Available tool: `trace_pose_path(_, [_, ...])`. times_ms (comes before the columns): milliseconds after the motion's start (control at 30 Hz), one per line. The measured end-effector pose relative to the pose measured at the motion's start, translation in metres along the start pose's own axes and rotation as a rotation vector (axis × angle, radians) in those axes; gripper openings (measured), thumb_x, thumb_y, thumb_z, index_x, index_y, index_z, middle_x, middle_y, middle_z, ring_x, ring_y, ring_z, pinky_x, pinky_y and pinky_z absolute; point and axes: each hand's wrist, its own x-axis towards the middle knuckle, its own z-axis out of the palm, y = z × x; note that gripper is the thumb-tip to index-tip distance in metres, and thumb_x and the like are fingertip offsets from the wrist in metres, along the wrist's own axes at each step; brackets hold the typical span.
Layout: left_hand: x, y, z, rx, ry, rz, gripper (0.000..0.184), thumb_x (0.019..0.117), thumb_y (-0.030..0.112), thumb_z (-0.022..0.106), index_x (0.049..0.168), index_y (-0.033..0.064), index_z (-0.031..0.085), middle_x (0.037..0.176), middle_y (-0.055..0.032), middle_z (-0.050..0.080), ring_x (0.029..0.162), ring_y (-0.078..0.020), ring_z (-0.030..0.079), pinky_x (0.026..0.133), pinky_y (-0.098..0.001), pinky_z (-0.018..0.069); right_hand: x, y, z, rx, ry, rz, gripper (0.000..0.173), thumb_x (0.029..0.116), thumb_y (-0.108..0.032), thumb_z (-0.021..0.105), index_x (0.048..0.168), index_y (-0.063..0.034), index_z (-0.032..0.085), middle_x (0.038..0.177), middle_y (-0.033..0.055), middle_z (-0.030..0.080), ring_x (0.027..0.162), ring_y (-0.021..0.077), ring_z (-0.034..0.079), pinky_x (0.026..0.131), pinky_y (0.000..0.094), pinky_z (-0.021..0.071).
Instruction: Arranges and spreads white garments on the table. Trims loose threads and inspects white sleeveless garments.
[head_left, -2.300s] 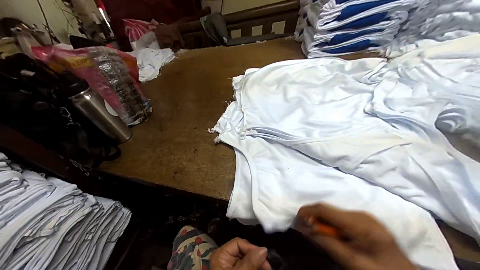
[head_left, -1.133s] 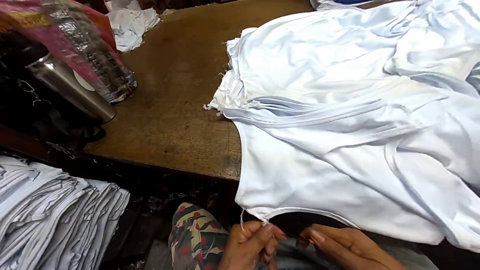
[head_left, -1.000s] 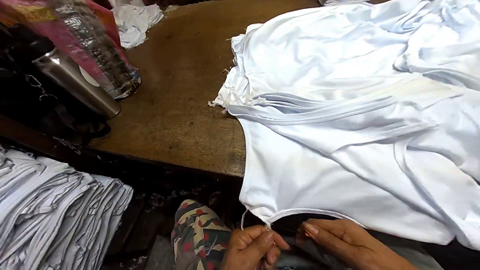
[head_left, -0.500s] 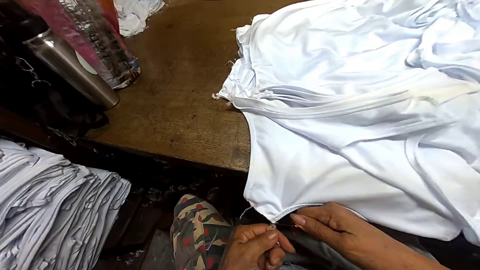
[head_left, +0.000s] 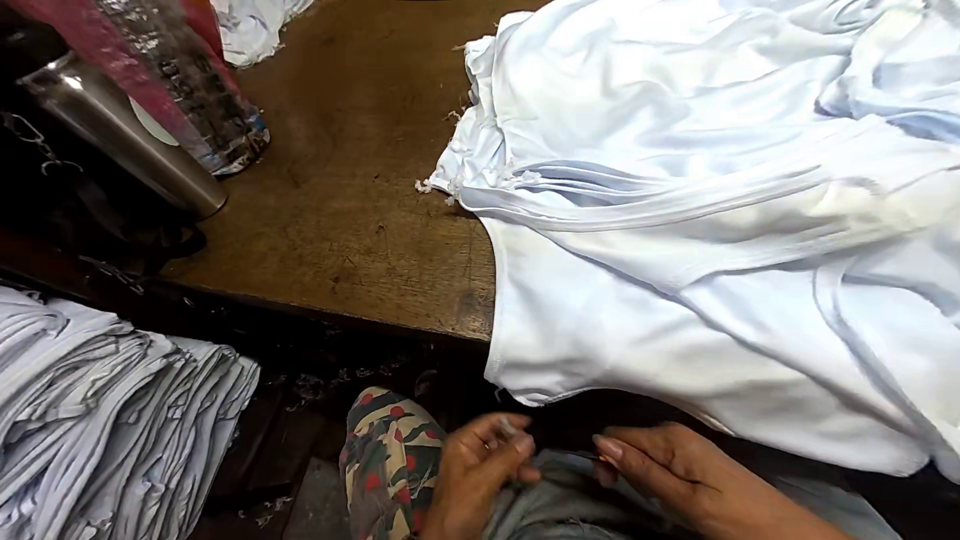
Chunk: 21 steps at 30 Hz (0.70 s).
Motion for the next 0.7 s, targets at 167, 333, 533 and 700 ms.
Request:
trace_pose_path(167, [0.018, 0.016, 0.002, -0.038, 0.214, 0.164, 0.029, 0.0921, 0.007, 0.073, 0.117, -0.0066, 0.069, 0.099, -0.0180, 0.073, 0.084, -0.0249, 0.073, 0.078, -0.0410, 0.0641, -0.009, -0.004, 0.016, 0.432, 0.060, 0.108, 0.038, 0.1099, -0.026, 0.040, 0.094, -0.0100, 0.071, 0.060, -0.0100, 0.045, 0.047, 0.0009, 0.036, 0.043, 0.0204, 0.0306])
trace_pose_path(333, [0.019, 0.028, 0.005, 0.034, 0.279, 0.173, 0.009, 0.0942, 0.002, 0.069, 0.093, -0.0061, 0.074, 0.076, -0.0144, 0.070, 0.062, -0.0183, 0.068, 0.062, -0.0336, 0.0629, 0.004, -0.014, 0.035, 0.511, 0.110, 0.128, 0.037, 0.1101, -0.027, 0.040, 0.096, -0.0116, 0.070, 0.061, -0.0096, 0.045, 0.046, 0.0012, 0.035, 0.042, 0.0197, 0.0295])
trace_pose_path(533, [-0.005, 0.021, -0.003, 0.094, 0.239, 0.266, 0.012, 0.0965, 0.004, 0.068, 0.097, -0.0067, 0.071, 0.078, -0.0113, 0.070, 0.061, -0.0171, 0.069, 0.058, -0.0332, 0.0635, 0.015, -0.014, 0.052, 0.458, 0.113, 0.077, 0.037, 0.1096, -0.029, 0.042, 0.092, -0.0125, 0.071, 0.062, -0.0100, 0.047, 0.048, 0.0003, 0.037, 0.043, 0.0190, 0.0302])
trace_pose_path(700, [-0.014, 0.018, -0.002, 0.062, 0.196, 0.289, 0.011, 0.0981, 0.003, 0.065, 0.099, -0.0066, 0.070, 0.080, -0.0109, 0.069, 0.063, -0.0169, 0.070, 0.059, -0.0332, 0.0637, 0.022, -0.020, 0.059, 0.452, 0.143, 0.037, 0.037, 0.1092, -0.029, 0.044, 0.090, -0.0122, 0.071, 0.063, -0.0095, 0.050, 0.050, -0.0007, 0.040, 0.044, 0.0176, 0.0315])
